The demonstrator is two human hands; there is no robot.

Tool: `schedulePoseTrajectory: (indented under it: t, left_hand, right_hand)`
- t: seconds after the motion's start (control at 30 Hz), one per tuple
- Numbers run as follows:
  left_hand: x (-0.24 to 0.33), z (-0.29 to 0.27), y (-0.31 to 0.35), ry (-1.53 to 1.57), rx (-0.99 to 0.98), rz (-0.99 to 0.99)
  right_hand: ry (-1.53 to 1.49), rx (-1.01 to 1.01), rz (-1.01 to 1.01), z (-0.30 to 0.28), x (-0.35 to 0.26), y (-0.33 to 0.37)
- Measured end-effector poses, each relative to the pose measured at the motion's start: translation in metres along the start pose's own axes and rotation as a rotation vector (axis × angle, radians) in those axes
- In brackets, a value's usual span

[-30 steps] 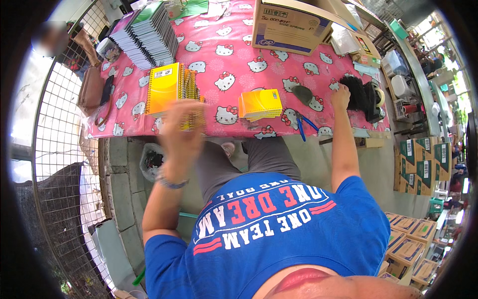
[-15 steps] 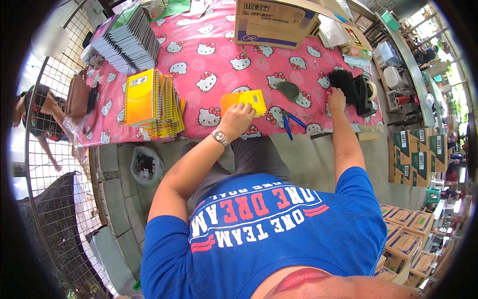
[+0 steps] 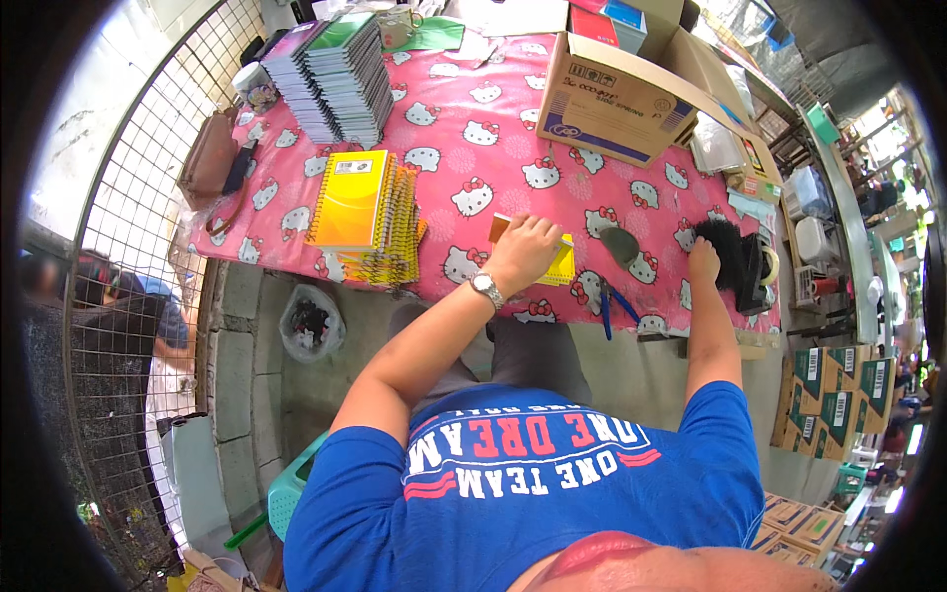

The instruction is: The person applies staples to the corners of small yellow notebooks using a manual stapler, then organizes them into a stack.

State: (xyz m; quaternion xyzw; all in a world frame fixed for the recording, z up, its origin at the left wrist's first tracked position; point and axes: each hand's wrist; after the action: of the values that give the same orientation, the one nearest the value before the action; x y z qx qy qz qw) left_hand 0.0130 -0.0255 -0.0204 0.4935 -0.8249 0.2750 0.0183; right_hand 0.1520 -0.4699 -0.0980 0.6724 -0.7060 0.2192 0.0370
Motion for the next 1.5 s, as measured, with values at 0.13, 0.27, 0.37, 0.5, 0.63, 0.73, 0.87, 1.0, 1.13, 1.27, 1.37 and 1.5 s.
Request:
schedulePoseTrajectory:
  t: [0.13,0.27,0.37,0.5,0.63,0.73,0.87,1.0,1.13,1.27,1.37,1.5]
  left_hand:
    - [0.004,-0.001,0.010,-0.024,0.052,0.014]
    - [0.010,-0.003,0.012,0.029,0.121,0.024]
    - [0.004,0.010,0.012,-0.066,0.140,-0.066]
    - [0.015,0.010,0.008,-0.103,0.143,-0.087]
    - [0.016,0.006,0.007,-0.090,0.154,-0.109]
    - [0.011,0.007,0.009,-0.092,0.151,-0.073]
    - [0.008,0.006,0.012,-0.093,0.169,-0.044]
    - [0.006,0.004,0.013,-0.075,0.134,-0.035]
    - [0.006,0.003,0.013,-0.070,0.067,-0.031]
    - [0.010,-0.004,0.013,-0.030,0.090,0.016]
    - [0.006,-0.015,0.017,-0.047,-0.060,0.026]
    - [0.006,-0.015,0.017,-0.037,-0.081,0.024]
  right_hand:
    - [-0.116,-0.059,0.038,-0.013,-0.004,-0.005]
    - [-0.631,0.321,-0.040,-0.062,-0.014,-0.008]
    - [-1.146,0.289,-0.275,-0.122,-0.076,0.020]
    - [-1.327,-0.121,-0.488,-0.185,-0.149,0.079]
    - [-1.394,-0.151,-0.492,-0.191,-0.186,0.099]
    - [-1.612,-0.227,-0.390,-0.194,-0.194,0.102]
    - [-1.509,-0.048,-0.459,-0.197,-0.194,0.102]
    - [-1.496,-0.068,-0.461,-0.198,-0.195,0.111]
    - [-1.586,-0.465,-0.337,-0.189,-0.193,0.110]
    - [-1.501,-0.178,-0.506,-0.202,-0.188,0.105]
    - [-1.514,-0.419,-0.509,-0.223,-0.185,0.100]
    - [-1.362,-0.468,-0.578,-0.232,-0.186,0.096]
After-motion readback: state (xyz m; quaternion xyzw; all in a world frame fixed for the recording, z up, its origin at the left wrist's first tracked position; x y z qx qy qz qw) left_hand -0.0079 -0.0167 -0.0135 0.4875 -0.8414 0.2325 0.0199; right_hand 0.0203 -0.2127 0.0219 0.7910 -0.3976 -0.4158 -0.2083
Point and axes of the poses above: each hand's wrist, its own y-axis away from the middle knuckle, its own z-axis out of the palm, x = y × z, and after that the axes turned 2 degrees about -x, right-handed
